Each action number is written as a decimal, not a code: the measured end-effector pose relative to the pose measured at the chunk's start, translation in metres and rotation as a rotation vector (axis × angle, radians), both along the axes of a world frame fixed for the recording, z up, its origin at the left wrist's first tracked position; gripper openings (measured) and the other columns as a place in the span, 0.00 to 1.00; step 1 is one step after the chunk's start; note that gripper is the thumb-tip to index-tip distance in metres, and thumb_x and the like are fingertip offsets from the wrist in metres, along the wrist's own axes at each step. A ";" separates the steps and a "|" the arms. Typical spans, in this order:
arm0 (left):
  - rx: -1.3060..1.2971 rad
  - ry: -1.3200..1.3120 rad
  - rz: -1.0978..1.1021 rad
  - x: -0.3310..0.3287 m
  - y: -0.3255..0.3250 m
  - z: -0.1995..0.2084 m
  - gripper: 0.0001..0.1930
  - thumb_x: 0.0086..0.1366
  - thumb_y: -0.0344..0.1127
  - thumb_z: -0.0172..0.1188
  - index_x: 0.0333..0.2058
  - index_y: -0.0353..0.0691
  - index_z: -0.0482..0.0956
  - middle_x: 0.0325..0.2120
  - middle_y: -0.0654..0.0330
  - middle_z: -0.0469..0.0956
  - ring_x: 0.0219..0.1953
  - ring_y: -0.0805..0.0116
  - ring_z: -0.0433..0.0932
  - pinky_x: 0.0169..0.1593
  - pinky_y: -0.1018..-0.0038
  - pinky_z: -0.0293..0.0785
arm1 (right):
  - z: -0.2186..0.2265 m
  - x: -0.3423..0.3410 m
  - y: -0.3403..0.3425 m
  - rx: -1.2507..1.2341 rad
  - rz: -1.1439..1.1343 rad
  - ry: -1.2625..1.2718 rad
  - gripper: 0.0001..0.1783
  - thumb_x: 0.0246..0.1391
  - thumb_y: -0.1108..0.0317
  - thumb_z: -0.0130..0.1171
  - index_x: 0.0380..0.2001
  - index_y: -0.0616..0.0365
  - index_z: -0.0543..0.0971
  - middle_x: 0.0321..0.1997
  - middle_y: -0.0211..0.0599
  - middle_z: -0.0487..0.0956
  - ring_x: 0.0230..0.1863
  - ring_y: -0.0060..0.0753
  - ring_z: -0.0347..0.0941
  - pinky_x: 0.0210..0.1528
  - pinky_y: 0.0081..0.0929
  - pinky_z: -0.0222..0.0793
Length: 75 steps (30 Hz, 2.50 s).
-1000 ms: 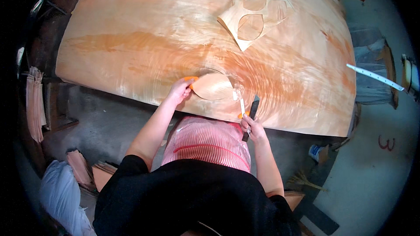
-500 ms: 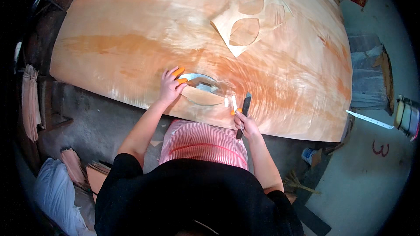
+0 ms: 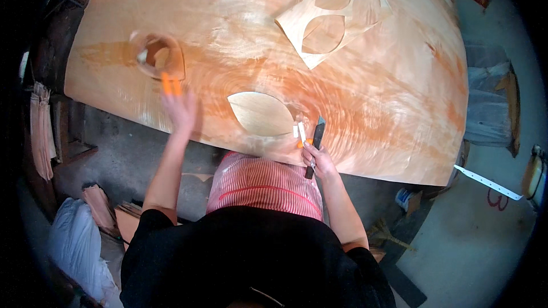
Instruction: The person uses a utility knife and a straightedge to cut shapes from thin plywood sheets on a large workbench. They repeatedly pick up sheets, align them, trace or cut along straight lines, and remove cut pieces.
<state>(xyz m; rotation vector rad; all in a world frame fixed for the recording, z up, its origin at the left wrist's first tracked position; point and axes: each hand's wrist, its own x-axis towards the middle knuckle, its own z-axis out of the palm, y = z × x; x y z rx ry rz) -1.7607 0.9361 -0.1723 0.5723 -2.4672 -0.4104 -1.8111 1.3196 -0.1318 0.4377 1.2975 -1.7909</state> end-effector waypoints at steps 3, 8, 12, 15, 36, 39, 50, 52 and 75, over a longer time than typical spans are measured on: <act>0.084 -0.250 -0.323 0.019 0.050 -0.004 0.29 0.52 0.44 0.54 0.52 0.41 0.60 0.56 0.45 0.48 0.59 0.51 0.48 0.56 0.52 0.43 | 0.000 0.001 -0.004 -0.010 -0.036 -0.036 0.10 0.53 0.67 0.47 0.19 0.56 0.66 0.10 0.23 0.60 0.11 0.14 0.52 0.12 0.12 0.46; 0.129 -0.368 -0.405 0.020 0.080 -0.030 0.29 0.48 0.52 0.56 0.50 0.50 0.65 0.57 0.50 0.48 0.59 0.56 0.47 0.59 0.53 0.38 | 0.003 -0.003 -0.018 0.026 0.010 -0.027 0.08 0.53 0.67 0.48 0.22 0.57 0.67 0.11 0.23 0.60 0.11 0.14 0.52 0.12 0.12 0.46; 0.127 -0.361 -0.378 0.015 0.081 -0.030 0.29 0.48 0.51 0.57 0.50 0.52 0.65 0.57 0.50 0.47 0.60 0.56 0.46 0.59 0.53 0.39 | 0.003 -0.004 -0.029 0.026 0.016 -0.029 0.07 0.52 0.67 0.49 0.24 0.57 0.66 0.11 0.23 0.61 0.11 0.14 0.53 0.12 0.12 0.47; 0.129 -0.368 -0.374 0.016 0.081 -0.030 0.29 0.48 0.51 0.57 0.50 0.53 0.65 0.57 0.50 0.47 0.60 0.56 0.46 0.59 0.53 0.39 | -0.005 -0.003 -0.036 0.046 0.080 -0.021 0.07 0.53 0.67 0.48 0.24 0.56 0.66 0.11 0.23 0.60 0.11 0.14 0.52 0.13 0.12 0.47; 0.145 -0.363 -0.369 0.018 0.078 -0.029 0.28 0.48 0.49 0.56 0.50 0.50 0.66 0.55 0.48 0.52 0.59 0.56 0.48 0.58 0.52 0.39 | -0.057 -0.056 -0.139 0.435 0.181 0.291 0.11 0.49 0.60 0.53 0.26 0.57 0.73 0.13 0.25 0.69 0.11 0.13 0.56 0.13 0.13 0.50; 0.151 -0.354 -0.375 0.019 0.077 -0.031 0.28 0.49 0.49 0.56 0.50 0.49 0.66 0.55 0.47 0.52 0.59 0.56 0.48 0.58 0.52 0.40 | -0.055 -0.051 -0.148 0.377 0.235 0.361 0.11 0.50 0.60 0.53 0.27 0.57 0.73 0.12 0.25 0.68 0.10 0.13 0.55 0.13 0.12 0.49; 0.171 -0.326 -0.391 0.018 0.075 -0.035 0.27 0.48 0.46 0.57 0.47 0.42 0.68 0.53 0.47 0.56 0.58 0.55 0.51 0.57 0.52 0.42 | -0.052 -0.047 -0.187 0.351 0.530 0.328 0.08 0.49 0.65 0.54 0.26 0.59 0.75 0.12 0.25 0.67 0.12 0.15 0.57 0.14 0.15 0.50; 0.172 -0.321 -0.391 0.018 0.073 -0.035 0.28 0.47 0.45 0.58 0.47 0.38 0.67 0.52 0.47 0.56 0.58 0.55 0.52 0.57 0.52 0.43 | -0.052 -0.049 -0.192 0.425 0.579 0.315 0.08 0.47 0.65 0.54 0.25 0.59 0.75 0.11 0.26 0.68 0.13 0.17 0.58 0.16 0.18 0.52; 0.088 -0.362 -0.572 -0.012 0.069 -0.001 0.28 0.48 0.45 0.58 0.47 0.36 0.66 0.52 0.54 0.59 0.57 0.61 0.53 0.58 0.57 0.44 | -0.015 -0.085 -0.095 0.487 0.782 0.515 0.11 0.45 0.60 0.55 0.24 0.58 0.75 0.13 0.30 0.70 0.15 0.20 0.65 0.19 0.21 0.59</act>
